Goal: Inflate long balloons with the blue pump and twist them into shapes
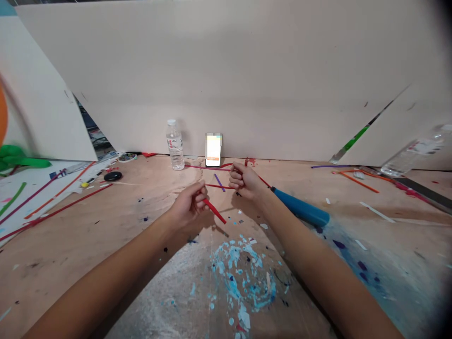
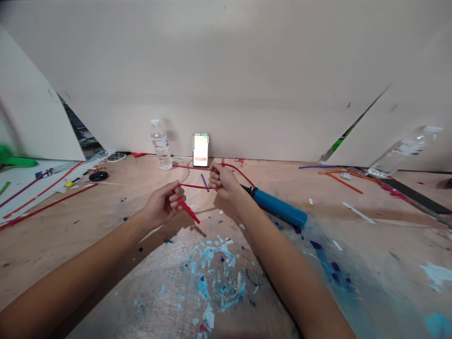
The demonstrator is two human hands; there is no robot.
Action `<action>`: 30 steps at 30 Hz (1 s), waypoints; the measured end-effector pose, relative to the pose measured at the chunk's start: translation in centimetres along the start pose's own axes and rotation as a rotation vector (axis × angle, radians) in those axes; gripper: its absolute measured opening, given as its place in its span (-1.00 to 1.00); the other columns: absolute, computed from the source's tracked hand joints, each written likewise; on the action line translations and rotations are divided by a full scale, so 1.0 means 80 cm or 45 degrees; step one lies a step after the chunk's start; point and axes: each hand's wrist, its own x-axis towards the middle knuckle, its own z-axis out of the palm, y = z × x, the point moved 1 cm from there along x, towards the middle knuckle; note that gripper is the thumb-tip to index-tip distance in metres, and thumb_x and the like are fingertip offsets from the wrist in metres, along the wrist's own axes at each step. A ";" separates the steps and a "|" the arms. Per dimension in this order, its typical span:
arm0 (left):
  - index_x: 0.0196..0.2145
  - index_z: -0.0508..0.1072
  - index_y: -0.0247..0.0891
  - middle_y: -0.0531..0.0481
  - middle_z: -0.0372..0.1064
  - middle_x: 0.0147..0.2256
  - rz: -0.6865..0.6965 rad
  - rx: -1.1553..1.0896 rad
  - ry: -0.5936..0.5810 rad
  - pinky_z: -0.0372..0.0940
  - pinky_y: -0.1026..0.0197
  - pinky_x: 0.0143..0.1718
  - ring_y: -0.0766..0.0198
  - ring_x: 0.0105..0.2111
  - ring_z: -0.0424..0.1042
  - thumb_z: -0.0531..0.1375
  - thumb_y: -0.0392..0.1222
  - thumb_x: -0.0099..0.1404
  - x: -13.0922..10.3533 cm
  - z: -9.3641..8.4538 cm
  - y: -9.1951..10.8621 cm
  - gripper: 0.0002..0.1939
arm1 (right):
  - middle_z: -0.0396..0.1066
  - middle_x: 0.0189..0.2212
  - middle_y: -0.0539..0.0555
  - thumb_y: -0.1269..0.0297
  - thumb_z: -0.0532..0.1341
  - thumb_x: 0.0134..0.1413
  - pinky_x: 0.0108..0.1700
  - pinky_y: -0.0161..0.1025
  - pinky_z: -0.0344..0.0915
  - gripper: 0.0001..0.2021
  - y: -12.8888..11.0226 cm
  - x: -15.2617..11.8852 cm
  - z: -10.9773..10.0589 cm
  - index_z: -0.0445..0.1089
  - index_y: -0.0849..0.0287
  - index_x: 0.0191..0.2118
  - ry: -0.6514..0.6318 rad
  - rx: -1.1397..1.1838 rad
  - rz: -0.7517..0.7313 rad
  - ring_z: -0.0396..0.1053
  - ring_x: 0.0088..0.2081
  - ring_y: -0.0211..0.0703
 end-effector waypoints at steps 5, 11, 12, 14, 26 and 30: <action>-0.67 -0.04 -0.22 0.21 -0.15 -0.75 -0.062 -0.041 0.218 0.01 0.32 -0.64 0.49 -0.74 -0.09 0.23 -0.19 0.09 0.020 -0.019 -0.009 -0.54 | 0.07 -0.67 -0.16 0.18 0.20 -0.01 -0.59 -0.37 0.03 -0.84 0.003 0.037 -0.026 0.23 0.11 -0.39 0.191 -0.238 -0.158 -0.01 -0.66 -0.35; -0.63 0.02 -0.24 0.24 0.01 -0.74 -0.160 0.096 0.035 0.08 0.35 -0.60 0.49 -0.74 0.04 0.28 -0.33 -0.13 0.058 -0.038 -0.041 -0.60 | 0.45 -0.16 0.20 0.25 0.05 0.15 -0.10 -0.07 0.26 -0.56 -0.028 0.118 -0.027 0.24 0.12 0.15 0.306 -1.561 -0.540 0.37 -0.16 0.06; -0.63 0.03 -0.24 0.23 0.04 -0.74 -0.162 0.116 -0.025 0.10 0.34 -0.59 0.49 -0.73 0.05 0.29 -0.32 -0.12 0.060 -0.040 -0.043 -0.59 | 0.42 -0.07 0.24 0.22 0.01 0.19 -0.07 -0.02 0.25 -0.54 -0.031 0.133 -0.027 0.18 0.12 0.21 0.294 -1.711 -0.537 0.35 -0.09 0.13; -0.64 0.04 -0.25 0.21 0.07 -0.75 -0.151 0.120 -0.105 0.07 0.35 -0.59 0.50 -0.73 0.04 0.31 -0.29 -0.09 0.061 -0.043 -0.045 -0.58 | 0.37 0.01 0.29 0.15 -0.05 0.24 -0.05 0.04 0.23 -0.50 -0.036 0.158 -0.029 0.08 0.10 0.27 0.268 -1.901 -0.498 0.33 -0.02 0.20; -0.62 0.10 -0.26 0.20 0.06 -0.74 -0.164 0.060 -0.177 -0.05 0.32 -0.59 0.49 -0.73 0.06 0.29 -0.29 0.03 0.066 -0.052 -0.056 -0.63 | 0.43 -0.07 0.27 0.08 -0.04 0.24 -0.10 0.05 0.21 -0.46 -0.033 0.206 -0.036 0.02 0.04 0.30 0.192 -2.106 -0.396 0.35 -0.09 0.18; -0.63 0.10 -0.26 0.21 0.05 -0.75 -0.161 0.071 -0.180 -0.07 0.32 -0.60 0.50 -0.74 0.03 0.29 -0.28 0.03 0.065 -0.051 -0.056 -0.63 | 0.47 -0.25 0.24 0.11 -0.01 0.20 -0.17 -0.04 0.22 -0.63 -0.030 0.205 -0.039 0.40 0.15 -0.04 0.217 -1.980 -0.462 0.37 -0.22 0.08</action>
